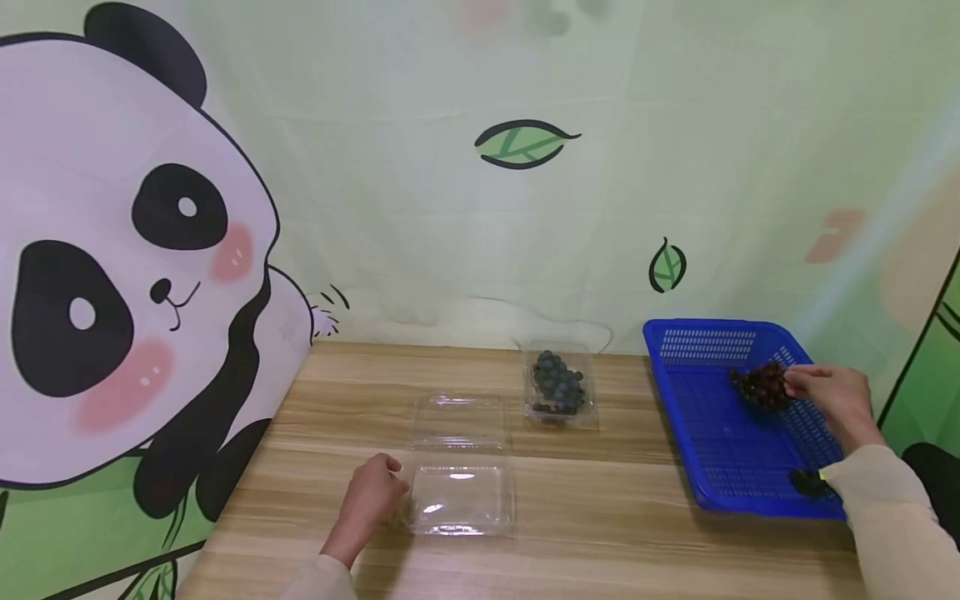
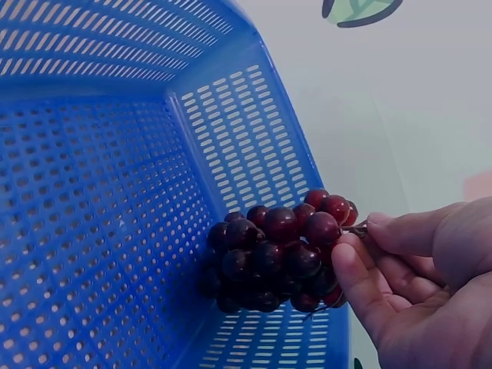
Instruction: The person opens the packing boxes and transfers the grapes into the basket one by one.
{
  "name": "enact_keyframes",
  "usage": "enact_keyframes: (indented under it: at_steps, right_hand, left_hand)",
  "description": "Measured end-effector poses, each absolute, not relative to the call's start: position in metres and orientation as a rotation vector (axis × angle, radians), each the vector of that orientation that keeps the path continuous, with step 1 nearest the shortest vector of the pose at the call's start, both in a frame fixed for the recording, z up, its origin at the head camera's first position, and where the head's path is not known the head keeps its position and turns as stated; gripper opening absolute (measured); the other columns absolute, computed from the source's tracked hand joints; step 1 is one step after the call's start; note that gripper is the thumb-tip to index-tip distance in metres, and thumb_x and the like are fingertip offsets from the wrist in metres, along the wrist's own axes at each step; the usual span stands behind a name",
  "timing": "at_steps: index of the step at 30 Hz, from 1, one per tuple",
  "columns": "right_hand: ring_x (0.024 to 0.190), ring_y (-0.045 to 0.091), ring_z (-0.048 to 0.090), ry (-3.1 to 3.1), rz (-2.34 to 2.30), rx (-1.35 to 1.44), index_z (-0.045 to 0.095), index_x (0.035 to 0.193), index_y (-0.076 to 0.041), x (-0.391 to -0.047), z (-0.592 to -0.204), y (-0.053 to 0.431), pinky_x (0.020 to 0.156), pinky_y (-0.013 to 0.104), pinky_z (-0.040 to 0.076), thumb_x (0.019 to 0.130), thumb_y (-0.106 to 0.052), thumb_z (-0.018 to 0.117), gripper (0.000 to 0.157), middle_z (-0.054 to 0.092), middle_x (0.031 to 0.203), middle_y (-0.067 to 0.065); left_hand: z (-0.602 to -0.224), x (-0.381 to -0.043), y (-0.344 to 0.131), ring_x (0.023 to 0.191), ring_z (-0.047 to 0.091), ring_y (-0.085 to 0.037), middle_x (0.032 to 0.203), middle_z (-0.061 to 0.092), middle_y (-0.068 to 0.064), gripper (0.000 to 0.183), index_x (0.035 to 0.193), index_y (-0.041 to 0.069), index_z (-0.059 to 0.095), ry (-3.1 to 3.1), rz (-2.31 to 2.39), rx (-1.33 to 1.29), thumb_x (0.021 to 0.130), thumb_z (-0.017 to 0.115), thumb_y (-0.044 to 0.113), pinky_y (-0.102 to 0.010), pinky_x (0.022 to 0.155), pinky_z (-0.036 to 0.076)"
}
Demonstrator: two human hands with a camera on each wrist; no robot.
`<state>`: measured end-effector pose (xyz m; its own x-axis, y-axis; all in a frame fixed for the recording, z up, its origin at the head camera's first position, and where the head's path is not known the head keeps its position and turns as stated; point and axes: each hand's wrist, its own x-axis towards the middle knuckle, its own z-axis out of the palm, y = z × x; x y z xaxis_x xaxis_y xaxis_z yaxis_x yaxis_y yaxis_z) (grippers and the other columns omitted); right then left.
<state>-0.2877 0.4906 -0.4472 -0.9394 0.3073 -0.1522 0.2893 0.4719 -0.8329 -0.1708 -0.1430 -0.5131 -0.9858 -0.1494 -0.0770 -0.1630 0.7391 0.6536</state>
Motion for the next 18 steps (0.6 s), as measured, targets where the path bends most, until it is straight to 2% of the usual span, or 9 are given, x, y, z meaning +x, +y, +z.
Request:
enact_keyframes:
  at_steps: [1, 2, 3, 6, 7, 10, 13, 15, 18]
  right_hand:
    - [0.074, -0.001, 0.069, -2.69, 1.508, -0.528, 0.053, 0.139, 0.012, -0.286, -0.447, 0.491, 0.105, 0.052, 0.045, 0.105, -0.027, 0.059, 0.052, 0.066, 0.078, -0.019]
    - [0.075, 0.0, 0.07, -2.707, 1.487, -0.514, 0.053, 0.139, 0.013, -0.285, -0.447, 0.492, 0.1, 0.048, 0.049, 0.105, -0.027, 0.058, 0.052, 0.067, 0.079, -0.019]
    - [0.075, 0.0, 0.07, -2.726, 1.467, -0.507, 0.054, 0.138, 0.013, -0.283, -0.447, 0.493, 0.098, 0.048, 0.049, 0.106, -0.027, 0.058, 0.052, 0.068, 0.08, -0.018]
    - [0.073, -0.001, 0.069, -2.748, 1.413, -0.467, 0.055, 0.136, 0.015, -0.279, -0.448, 0.495, 0.08, 0.03, 0.056, 0.106, -0.023, 0.058, 0.049, 0.069, 0.083, -0.015]
    - [0.073, -0.001, 0.069, -2.753, 1.4, -0.457, 0.054, 0.136, 0.016, -0.277, -0.449, 0.495, 0.081, 0.034, 0.056, 0.106, -0.021, 0.058, 0.048, 0.069, 0.084, -0.015]
    - [0.071, -0.002, 0.068, -2.775, 1.351, -0.446, 0.055, 0.135, 0.017, -0.273, -0.45, 0.496, 0.075, 0.033, 0.058, 0.106, -0.017, 0.058, 0.045, 0.071, 0.088, -0.008]
    - [0.071, -0.002, 0.067, -2.806, 1.321, -0.456, 0.055, 0.135, 0.018, -0.269, -0.452, 0.497, 0.085, 0.049, 0.055, 0.106, -0.016, 0.056, 0.044, 0.074, 0.092, -0.001]
    - [0.071, -0.001, 0.067, -2.816, 1.318, -0.458, 0.054, 0.135, 0.019, -0.266, -0.455, 0.498, 0.084, 0.05, 0.055, 0.107, -0.014, 0.055, 0.043, 0.075, 0.094, 0.005]
    - [0.071, 0.0, 0.068, -2.83, 1.309, -0.456, 0.055, 0.134, 0.019, -0.261, -0.459, 0.5, 0.085, 0.052, 0.053, 0.107, -0.014, 0.055, 0.043, 0.075, 0.094, 0.005]
  left_hand:
    - [-0.513, -0.171, -0.143, 0.078, 0.065, -0.03, 0.091, 0.071, -0.021, 0.024, 0.102, -0.01, 0.066, 2.908, 1.099, -0.264, 0.081, 0.073, 0.0, -0.045, 0.071, 0.053]
    - [-0.513, -0.171, -0.143, 0.079, 0.065, -0.03, 0.092, 0.071, -0.021, 0.024, 0.102, -0.01, 0.066, 2.904, 1.1, -0.267, 0.081, 0.073, 0.001, -0.045, 0.071, 0.053]
    - [-0.513, -0.171, -0.143, 0.079, 0.065, -0.03, 0.093, 0.071, -0.021, 0.025, 0.103, -0.01, 0.066, 2.897, 1.102, -0.267, 0.082, 0.073, 0.001, -0.045, 0.071, 0.053]
    - [-0.514, -0.172, -0.143, 0.081, 0.065, -0.031, 0.095, 0.071, -0.022, 0.026, 0.104, -0.011, 0.066, 2.878, 1.107, -0.273, 0.082, 0.072, 0.001, -0.046, 0.072, 0.054]
    - [-0.513, -0.172, -0.143, 0.081, 0.065, -0.031, 0.096, 0.071, -0.022, 0.026, 0.105, -0.011, 0.066, 2.87, 1.109, -0.277, 0.082, 0.072, 0.001, -0.046, 0.073, 0.054]
    - [-0.513, -0.172, -0.143, 0.083, 0.066, -0.032, 0.097, 0.071, -0.023, 0.027, 0.105, -0.011, 0.066, 2.864, 1.112, -0.282, 0.083, 0.072, 0.001, -0.046, 0.073, 0.054]
    - [-0.513, -0.172, -0.143, 0.083, 0.066, -0.032, 0.098, 0.071, -0.023, 0.026, 0.106, -0.011, 0.066, 2.859, 1.115, -0.284, 0.084, 0.073, 0.001, -0.047, 0.074, 0.054]
    - [-0.513, -0.172, -0.143, 0.084, 0.066, -0.032, 0.098, 0.071, -0.023, 0.027, 0.106, -0.011, 0.066, 2.854, 1.116, -0.286, 0.084, 0.073, 0.001, -0.047, 0.074, 0.054]
    - [-0.512, -0.172, -0.142, 0.084, 0.066, -0.032, 0.098, 0.071, -0.024, 0.027, 0.106, -0.012, 0.066, 2.854, 1.118, -0.285, 0.084, 0.073, 0.001, -0.047, 0.074, 0.054]
